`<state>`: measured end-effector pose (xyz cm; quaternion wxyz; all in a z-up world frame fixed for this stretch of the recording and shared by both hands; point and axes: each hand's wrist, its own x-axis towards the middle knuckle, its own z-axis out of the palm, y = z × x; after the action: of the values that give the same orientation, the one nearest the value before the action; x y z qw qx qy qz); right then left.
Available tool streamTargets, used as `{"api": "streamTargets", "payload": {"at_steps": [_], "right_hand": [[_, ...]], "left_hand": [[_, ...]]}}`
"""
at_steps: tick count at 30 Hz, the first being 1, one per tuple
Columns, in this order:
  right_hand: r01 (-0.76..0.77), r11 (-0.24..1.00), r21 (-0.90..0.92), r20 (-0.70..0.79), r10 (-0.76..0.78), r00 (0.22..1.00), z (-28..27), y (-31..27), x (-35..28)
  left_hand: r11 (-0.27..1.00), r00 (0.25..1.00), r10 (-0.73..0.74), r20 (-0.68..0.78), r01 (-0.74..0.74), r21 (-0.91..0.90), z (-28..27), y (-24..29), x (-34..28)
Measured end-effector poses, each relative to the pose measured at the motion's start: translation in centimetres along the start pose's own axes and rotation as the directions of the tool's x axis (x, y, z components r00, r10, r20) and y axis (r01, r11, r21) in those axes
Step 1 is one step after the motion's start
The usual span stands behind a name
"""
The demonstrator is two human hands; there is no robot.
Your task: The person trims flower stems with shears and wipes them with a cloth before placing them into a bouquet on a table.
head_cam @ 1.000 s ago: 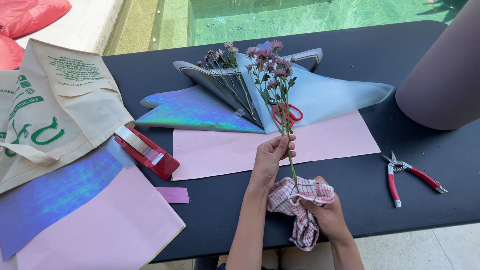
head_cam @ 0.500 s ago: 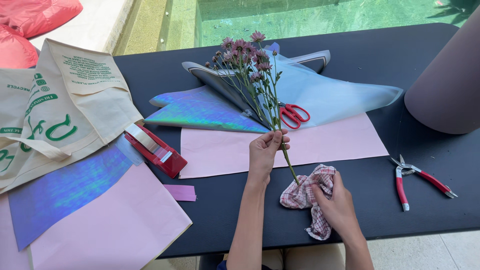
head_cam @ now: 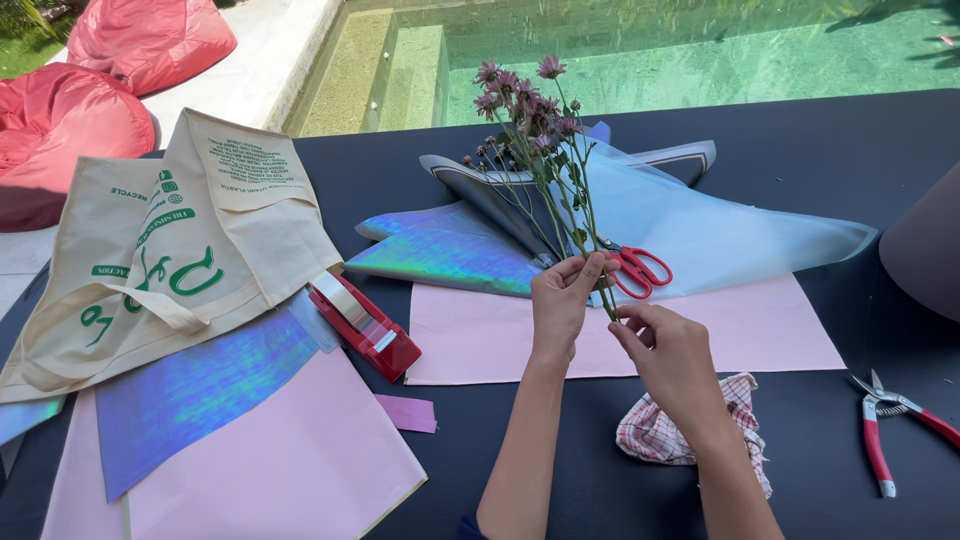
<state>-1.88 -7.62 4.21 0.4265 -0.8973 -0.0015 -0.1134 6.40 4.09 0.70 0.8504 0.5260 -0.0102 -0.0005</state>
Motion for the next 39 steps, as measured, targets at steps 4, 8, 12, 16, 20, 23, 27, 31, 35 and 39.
{"api": "streamTargets", "payload": {"at_steps": [4, 8, 12, 16, 20, 23, 27, 31, 35, 39], "right_hand": [[0.073, 0.997, -0.004, 0.012, -0.072, 0.997, 2.0, -0.6, 3.5], [0.152, 0.986, -0.069, -0.048, -0.155, 0.987, 4.1, -0.4, 8.4], [0.215, 0.975, -0.057, -0.056, -0.218, 0.974, 5.8, -0.7, 13.0], [0.24, 0.967, -0.08, -0.042, -0.244, 0.969, 8.3, -0.1, 15.6], [0.246, 0.952, -0.18, -0.004, -0.251, 0.968, 11.2, 1.2, 16.8], [0.244, 0.941, -0.234, 0.038, -0.242, 0.97, 13.5, 3.0, 17.8], [0.229, 0.915, -0.332, 0.128, -0.197, 0.972, 16.4, 5.8, 18.6], [0.21, 0.897, -0.389, 0.159, -0.16, 0.974, 17.8, 7.9, 18.8], [0.17, 0.929, -0.329, 0.148, -0.127, 0.981, 17.0, 6.9, 18.7], [0.151, 0.956, -0.25, 0.101, -0.13, 0.986, 15.0, 5.6, 19.2]], "left_hand": [[0.995, 0.999, 0.049, -0.015, -0.047, 0.087, -2.0, 1.1, 2.7], [0.956, 0.983, 0.153, -0.101, -0.122, 0.265, -4.8, 1.4, 6.6], [0.844, 0.96, 0.207, -0.189, -0.077, 0.531, -7.3, 2.1, 9.2], [0.785, 0.954, 0.195, -0.228, -0.012, 0.619, -8.8, 0.0, 11.2], [0.636, 0.948, 0.148, -0.283, 0.127, 0.761, -9.7, -2.1, 12.1], [0.525, 0.938, 0.188, -0.29, 0.153, 0.837, -10.3, -3.8, 12.8], [0.41, 0.926, 0.269, -0.266, 0.139, 0.901, -11.4, -6.6, 13.4], [0.353, 0.922, 0.299, -0.247, 0.134, 0.926, -11.5, -7.2, 13.3], [0.279, 0.922, 0.312, -0.228, 0.14, 0.95, -10.6, -6.2, 13.0], [0.269, 0.924, 0.314, -0.218, 0.133, 0.954, -9.6, -4.8, 12.6]]}}
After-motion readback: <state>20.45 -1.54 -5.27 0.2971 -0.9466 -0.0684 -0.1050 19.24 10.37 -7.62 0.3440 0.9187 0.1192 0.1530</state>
